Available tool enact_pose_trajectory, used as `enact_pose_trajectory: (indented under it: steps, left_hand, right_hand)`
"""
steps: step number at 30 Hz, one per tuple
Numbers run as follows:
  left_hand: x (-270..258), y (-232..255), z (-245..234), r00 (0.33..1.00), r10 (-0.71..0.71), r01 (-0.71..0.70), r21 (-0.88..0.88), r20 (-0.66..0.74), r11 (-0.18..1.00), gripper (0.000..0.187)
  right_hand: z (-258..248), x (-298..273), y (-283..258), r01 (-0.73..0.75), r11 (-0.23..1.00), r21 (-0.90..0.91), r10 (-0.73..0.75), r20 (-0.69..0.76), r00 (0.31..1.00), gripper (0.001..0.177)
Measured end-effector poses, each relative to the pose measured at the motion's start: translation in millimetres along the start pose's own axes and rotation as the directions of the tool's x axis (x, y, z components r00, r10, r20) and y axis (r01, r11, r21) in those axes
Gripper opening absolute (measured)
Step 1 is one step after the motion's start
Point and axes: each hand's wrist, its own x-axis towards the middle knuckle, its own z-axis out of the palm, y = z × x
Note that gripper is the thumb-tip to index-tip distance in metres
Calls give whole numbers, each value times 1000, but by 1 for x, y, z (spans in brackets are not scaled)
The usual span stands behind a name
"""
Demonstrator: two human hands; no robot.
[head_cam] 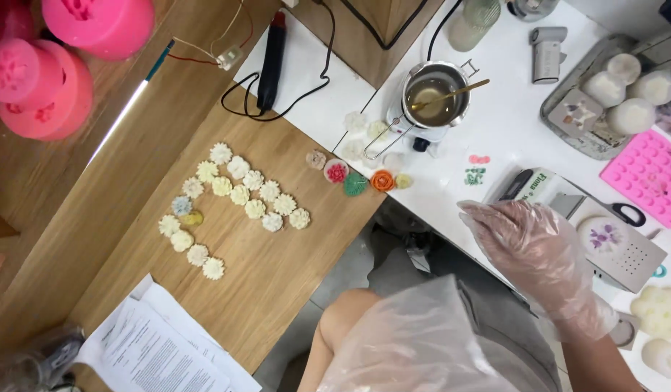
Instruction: Decorating a wax candle by placing small wax elements on it and securing them with a heat gun.
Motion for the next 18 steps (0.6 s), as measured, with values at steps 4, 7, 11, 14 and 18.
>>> enact_pose_trajectory:
  steps: [4, 7, 11, 14, 18]
  left_hand:
    - [108, -115, -5, 998, -59, 61, -111, 25, 992, 28]
    - [213, -230, 25, 985, -84, 112, -188, 150, 976, 29]
    - [302, -399, 14, 936, 256, -346, 499, 241, 794, 30]
    - [350, -425, 29, 979, 55, -186, 751, 196, 633, 50]
    - [375, -466, 35, 948, -187, -198, 936, 259, 291, 108]
  right_hand:
    - [5, -26, 1, 161, 961, -223, -153, 52, 987, 36]
    - [13, -51, -5, -578, 798, -172, 602, 269, 752, 27]
    - [12, -115, -30, -529, 809, -256, 579, 200, 790, 34]
    - [11, -122, -36, -651, 755, -75, 652, 194, 734, 30]
    - [3, -119, -50, -643, 766, 20, 635, 134, 761, 27]
